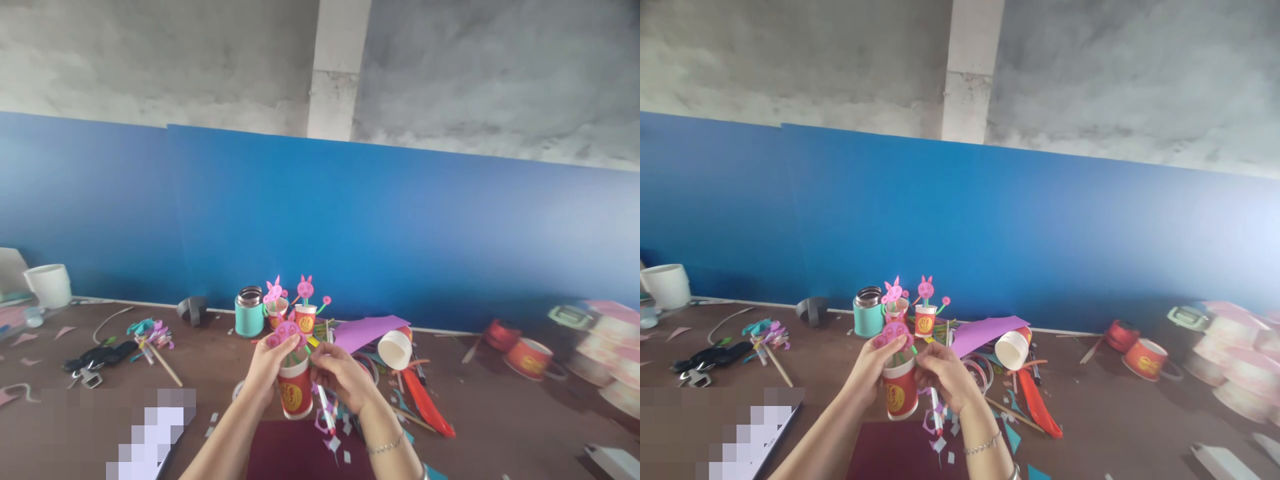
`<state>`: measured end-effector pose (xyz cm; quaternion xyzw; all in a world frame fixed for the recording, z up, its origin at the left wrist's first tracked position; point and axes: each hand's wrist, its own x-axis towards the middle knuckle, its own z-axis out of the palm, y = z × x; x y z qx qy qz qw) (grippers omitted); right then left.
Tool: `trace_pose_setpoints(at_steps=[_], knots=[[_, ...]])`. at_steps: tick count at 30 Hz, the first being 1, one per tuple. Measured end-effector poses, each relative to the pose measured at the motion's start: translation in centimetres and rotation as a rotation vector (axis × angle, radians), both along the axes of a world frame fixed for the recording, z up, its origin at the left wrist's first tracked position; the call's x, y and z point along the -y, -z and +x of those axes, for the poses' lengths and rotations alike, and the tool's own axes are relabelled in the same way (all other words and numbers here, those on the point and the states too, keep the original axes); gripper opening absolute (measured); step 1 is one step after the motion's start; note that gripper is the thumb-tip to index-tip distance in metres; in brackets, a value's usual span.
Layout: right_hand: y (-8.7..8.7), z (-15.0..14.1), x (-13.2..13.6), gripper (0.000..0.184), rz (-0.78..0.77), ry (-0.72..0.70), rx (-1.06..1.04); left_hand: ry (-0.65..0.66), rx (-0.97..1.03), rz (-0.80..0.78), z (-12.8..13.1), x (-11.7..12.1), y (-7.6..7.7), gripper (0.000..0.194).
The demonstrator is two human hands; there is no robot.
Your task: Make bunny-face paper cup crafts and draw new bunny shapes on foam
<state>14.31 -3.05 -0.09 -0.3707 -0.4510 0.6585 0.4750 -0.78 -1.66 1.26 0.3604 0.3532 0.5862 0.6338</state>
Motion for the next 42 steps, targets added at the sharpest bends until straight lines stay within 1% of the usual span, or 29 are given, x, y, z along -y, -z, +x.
trace_pose_setpoints(at_steps=[5, 10, 13, 17, 21, 26, 31, 34, 38, 42], knots=[[0.0, 0.1, 0.1, 0.028, 0.000, -0.033, -0.043, 0.048, 0.002, -0.015, -0.2, 0.1, -0.1, 0.029], [-0.2, 0.1, 0.2, 0.032, 0.019, -0.055, -0.073, 0.097, 0.091, -0.039, -0.2, 0.1, -0.1, 0.028], [-0.4, 0.1, 0.4, 0.031, 0.009, -0.076, -0.031, 0.128, 0.127, -0.042, -0.1, 0.2, -0.1, 0.029], [-0.4, 0.2, 0.4, 0.034, 0.034, -0.071, 0.043, 0.160, 0.117, -0.054, 0.0, 0.2, 0.0, 0.030], [-0.5, 0.3, 0.4, 0.035, 0.054, -0.086, 0.026, 0.195, 0.109, -0.046, -0.1, 0.3, 0.0, 0.031], [-0.8, 0.3, 0.5, 0.035, 0.023, -0.088, -0.030, 0.184, 0.125, -0.048, -0.1, 0.5, -0.3, 0.026], [-1.1, 0.2, 0.8, 0.034, 0.083, -0.125, -0.040, 0.223, 0.131, -0.060, 0.0, 0.7, -0.5, 0.028], [-1.4, 0.2, 0.9, 0.033, 0.121, -0.120, 0.018, 0.220, 0.145, -0.058, 0.0, 0.9, -0.6, 0.028], [-1.9, 0.4, 1.1, 0.033, 0.156, -0.072, 0.144, 0.190, 0.141, -0.060, 0.0, 0.9, -0.8, 0.028], [-2.1, 0.6, 1.2, 0.032, 0.153, -0.038, 0.134, 0.177, 0.132, -0.072, 0.2, 0.9, -0.8, 0.029]])
